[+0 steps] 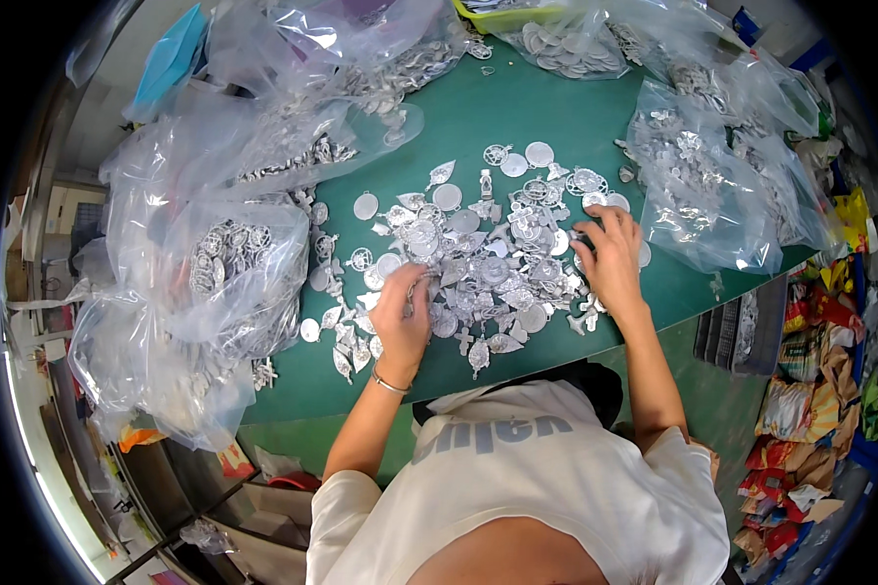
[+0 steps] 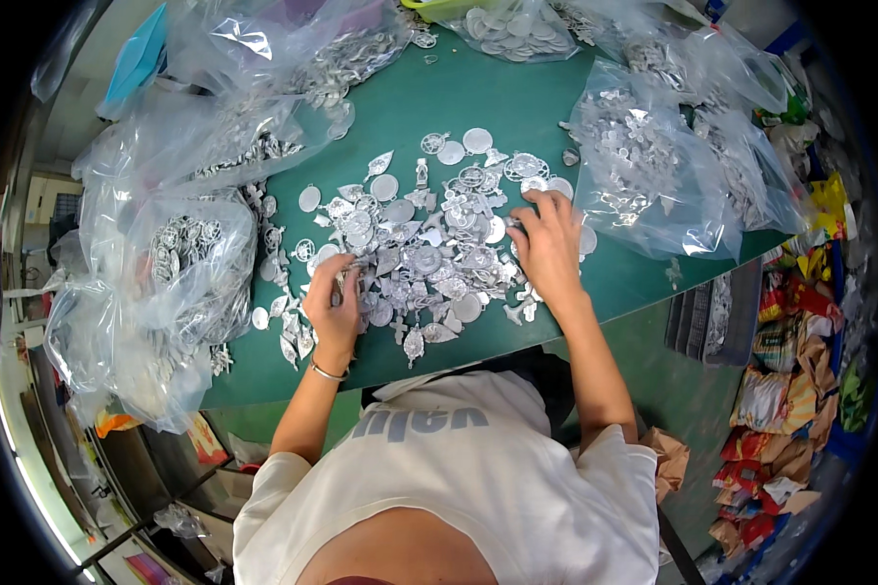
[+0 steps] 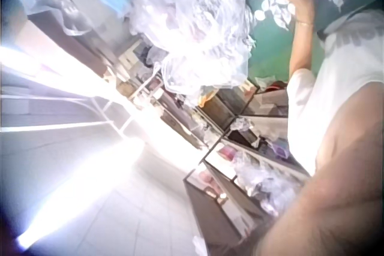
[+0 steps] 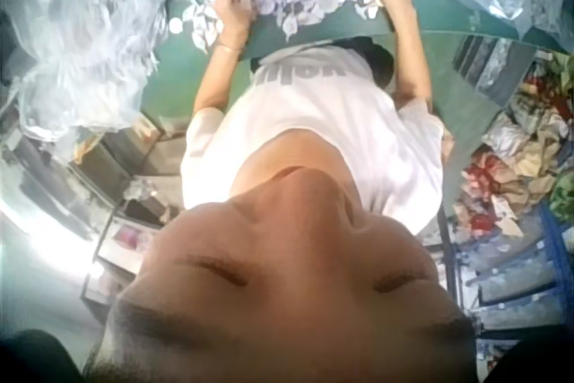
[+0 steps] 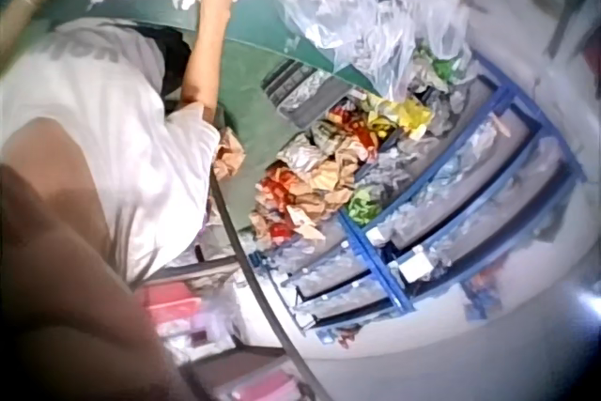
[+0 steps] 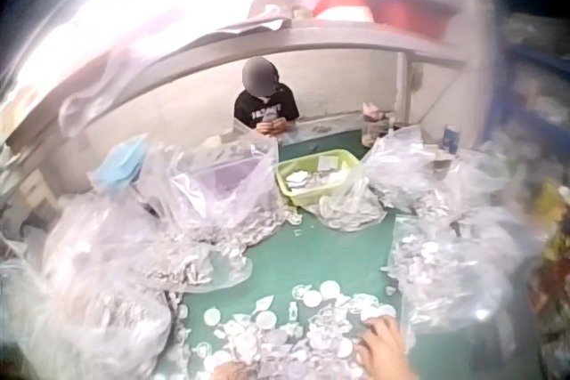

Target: The person sorts through a large quantity of small metallic pieces on a table by hand, picking them up, placing some into plastic bags, and gathering others into a stack.

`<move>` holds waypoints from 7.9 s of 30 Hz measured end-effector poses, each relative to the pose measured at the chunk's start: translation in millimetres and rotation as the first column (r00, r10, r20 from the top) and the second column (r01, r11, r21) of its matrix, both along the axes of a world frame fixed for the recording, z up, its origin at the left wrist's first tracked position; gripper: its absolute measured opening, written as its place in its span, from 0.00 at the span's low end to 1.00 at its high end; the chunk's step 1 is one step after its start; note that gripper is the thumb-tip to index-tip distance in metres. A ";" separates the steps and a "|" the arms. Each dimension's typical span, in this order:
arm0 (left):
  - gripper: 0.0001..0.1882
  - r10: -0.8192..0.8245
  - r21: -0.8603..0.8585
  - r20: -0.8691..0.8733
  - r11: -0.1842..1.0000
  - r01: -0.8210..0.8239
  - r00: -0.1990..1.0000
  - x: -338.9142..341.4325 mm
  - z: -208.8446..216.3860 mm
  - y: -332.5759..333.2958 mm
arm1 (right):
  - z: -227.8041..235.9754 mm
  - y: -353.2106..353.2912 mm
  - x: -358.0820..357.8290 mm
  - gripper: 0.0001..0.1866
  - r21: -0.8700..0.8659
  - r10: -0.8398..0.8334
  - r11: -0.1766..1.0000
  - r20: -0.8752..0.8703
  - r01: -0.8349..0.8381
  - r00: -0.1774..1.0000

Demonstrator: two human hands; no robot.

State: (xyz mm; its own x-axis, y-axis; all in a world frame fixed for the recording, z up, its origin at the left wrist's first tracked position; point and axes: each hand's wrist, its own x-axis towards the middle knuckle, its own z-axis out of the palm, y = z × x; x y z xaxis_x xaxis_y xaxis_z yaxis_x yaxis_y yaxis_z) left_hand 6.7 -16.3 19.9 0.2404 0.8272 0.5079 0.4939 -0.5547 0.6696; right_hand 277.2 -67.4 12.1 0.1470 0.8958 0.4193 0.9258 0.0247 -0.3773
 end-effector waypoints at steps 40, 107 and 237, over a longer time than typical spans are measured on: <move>0.18 0.513 -0.604 0.695 0.037 0.796 0.504 29.1 5.8 -36.0 | 20.9 -11.1 -63.5 0.07 -0.200 -0.011 0.911 -0.885 -0.360 0.465; 0.16 0.728 -0.441 0.606 -0.028 0.897 0.320 72.1 26.3 5.0 | 36.7 44.2 -34.0 0.10 -0.213 -0.051 0.860 -0.940 -0.464 0.339; 0.18 0.716 -0.482 0.660 0.172 0.859 0.227 -4.0 7.7 -53.9 | 6.2 50.9 -120.6 0.15 -0.019 0.361 0.926 -0.255 -0.378 0.897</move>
State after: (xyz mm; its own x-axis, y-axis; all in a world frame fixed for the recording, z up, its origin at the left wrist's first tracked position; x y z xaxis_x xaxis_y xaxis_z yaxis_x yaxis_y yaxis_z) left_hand 2.6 -70.2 27.7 0.5320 0.6581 -0.5328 -0.6719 0.7111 0.2073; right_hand 156.6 -16.4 18.3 -0.1106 0.9298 0.3510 0.7347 0.3143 -0.6011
